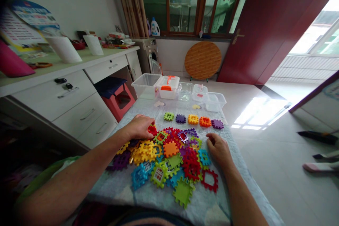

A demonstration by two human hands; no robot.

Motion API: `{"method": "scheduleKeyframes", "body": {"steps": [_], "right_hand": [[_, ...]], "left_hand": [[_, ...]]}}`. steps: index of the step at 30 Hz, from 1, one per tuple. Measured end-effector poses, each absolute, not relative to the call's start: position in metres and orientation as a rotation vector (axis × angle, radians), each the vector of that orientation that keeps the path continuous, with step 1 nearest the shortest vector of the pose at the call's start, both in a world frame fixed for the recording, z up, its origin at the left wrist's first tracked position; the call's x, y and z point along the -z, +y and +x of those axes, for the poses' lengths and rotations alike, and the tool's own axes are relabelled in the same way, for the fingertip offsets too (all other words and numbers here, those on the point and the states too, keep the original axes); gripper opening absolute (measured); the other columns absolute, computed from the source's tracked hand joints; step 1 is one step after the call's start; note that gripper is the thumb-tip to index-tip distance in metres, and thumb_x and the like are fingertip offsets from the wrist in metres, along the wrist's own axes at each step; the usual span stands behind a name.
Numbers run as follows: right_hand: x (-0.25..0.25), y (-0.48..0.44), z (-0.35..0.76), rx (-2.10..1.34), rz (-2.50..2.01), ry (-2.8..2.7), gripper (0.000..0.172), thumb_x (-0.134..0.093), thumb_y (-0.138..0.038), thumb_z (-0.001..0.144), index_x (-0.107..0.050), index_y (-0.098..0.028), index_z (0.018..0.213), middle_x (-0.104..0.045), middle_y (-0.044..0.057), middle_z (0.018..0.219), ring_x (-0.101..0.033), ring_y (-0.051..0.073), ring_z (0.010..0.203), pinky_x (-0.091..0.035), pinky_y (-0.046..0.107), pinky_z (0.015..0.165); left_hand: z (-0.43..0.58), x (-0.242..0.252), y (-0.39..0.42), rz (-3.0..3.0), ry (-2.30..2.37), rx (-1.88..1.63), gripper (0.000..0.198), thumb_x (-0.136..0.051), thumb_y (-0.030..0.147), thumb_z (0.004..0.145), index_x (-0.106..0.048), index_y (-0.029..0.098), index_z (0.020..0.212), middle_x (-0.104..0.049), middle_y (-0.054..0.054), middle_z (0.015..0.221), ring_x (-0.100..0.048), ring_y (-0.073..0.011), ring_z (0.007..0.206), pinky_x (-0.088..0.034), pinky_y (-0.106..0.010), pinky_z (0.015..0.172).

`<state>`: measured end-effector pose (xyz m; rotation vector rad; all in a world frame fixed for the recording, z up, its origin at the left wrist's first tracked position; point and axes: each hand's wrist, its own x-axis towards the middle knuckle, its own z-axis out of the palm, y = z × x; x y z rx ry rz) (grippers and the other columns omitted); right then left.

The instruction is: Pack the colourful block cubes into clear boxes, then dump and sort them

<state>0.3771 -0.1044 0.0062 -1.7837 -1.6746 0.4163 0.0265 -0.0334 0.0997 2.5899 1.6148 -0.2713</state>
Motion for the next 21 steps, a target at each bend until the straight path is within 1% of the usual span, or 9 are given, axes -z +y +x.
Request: {"method": "scheduleKeyframes", "body": {"steps": [4, 9, 12, 15, 18, 21], "right_hand": [[-0.008, -0.104, 0.376, -0.411, -1.797, -1.671, 0.039, -0.046, -0.042, 0.076, -0.069, -0.017, 0.094, -0.071, 0.006, 0.078, -0.064, 0.022, 0.071, -0.049, 0.035, 0.071], [-0.008, -0.104, 0.376, -0.411, -1.791, -1.662, 0.038, -0.046, -0.042, 0.076, -0.069, -0.018, 0.094, -0.070, 0.005, 0.076, -0.064, 0.021, 0.070, -0.048, 0.034, 0.069], [-0.006, -0.104, 0.377, -0.422, -1.776, -1.661, 0.037, -0.047, -0.042, 0.076, -0.069, -0.018, 0.094, -0.070, 0.004, 0.076, -0.063, 0.021, 0.069, -0.048, 0.034, 0.069], [-0.005, -0.104, 0.377, -0.442, -1.772, -1.657, 0.036, -0.047, -0.042, 0.077, -0.068, -0.018, 0.094, -0.069, 0.004, 0.073, -0.063, 0.021, 0.068, -0.048, 0.034, 0.068], [-0.006, -0.105, 0.377, -0.448, -1.767, -1.651, 0.034, -0.048, -0.041, 0.077, -0.068, -0.019, 0.093, -0.069, 0.003, 0.073, -0.063, 0.021, 0.068, -0.048, 0.034, 0.068], [-0.006, -0.105, 0.376, -0.441, -1.769, -1.649, 0.033, -0.047, -0.041, 0.077, -0.067, -0.020, 0.093, -0.069, 0.003, 0.074, -0.063, 0.021, 0.069, -0.048, 0.034, 0.068]], "left_hand": [[0.030, -0.100, -0.031, 2.580, 1.603, 0.380, 0.041, -0.069, 0.046, 0.063, -0.069, 0.020, 0.095, -0.073, -0.012, 0.101, -0.065, -0.0323, 0.098, -0.044, -0.040, 0.084], [0.028, -0.103, -0.023, 2.561, 1.505, 0.377, 0.048, -0.073, 0.046, 0.060, -0.069, 0.020, 0.100, -0.072, -0.011, 0.103, -0.063, -0.0317, 0.099, -0.044, -0.039, 0.086], [0.023, -0.110, -0.010, 2.579, 1.478, 0.286, 0.052, -0.075, 0.044, 0.060, -0.069, 0.019, 0.105, -0.070, -0.011, 0.105, -0.062, -0.0314, 0.102, -0.043, -0.039, 0.090], [0.017, -0.115, 0.012, 2.614, 1.446, 0.135, 0.047, -0.074, 0.044, 0.064, -0.070, 0.019, 0.103, -0.069, -0.010, 0.103, -0.060, -0.0298, 0.102, -0.043, -0.037, 0.091], [0.014, -0.107, 0.039, 2.589, 1.410, -0.006, 0.037, -0.073, 0.036, 0.066, -0.071, 0.018, 0.099, -0.068, -0.007, 0.096, -0.061, -0.0262, 0.099, -0.044, -0.032, 0.089], [0.015, -0.086, 0.062, 2.539, 1.404, -0.099, 0.036, -0.073, 0.027, 0.064, -0.070, 0.018, 0.098, -0.066, -0.005, 0.098, -0.060, -0.0244, 0.099, -0.045, -0.032, 0.091]]}}
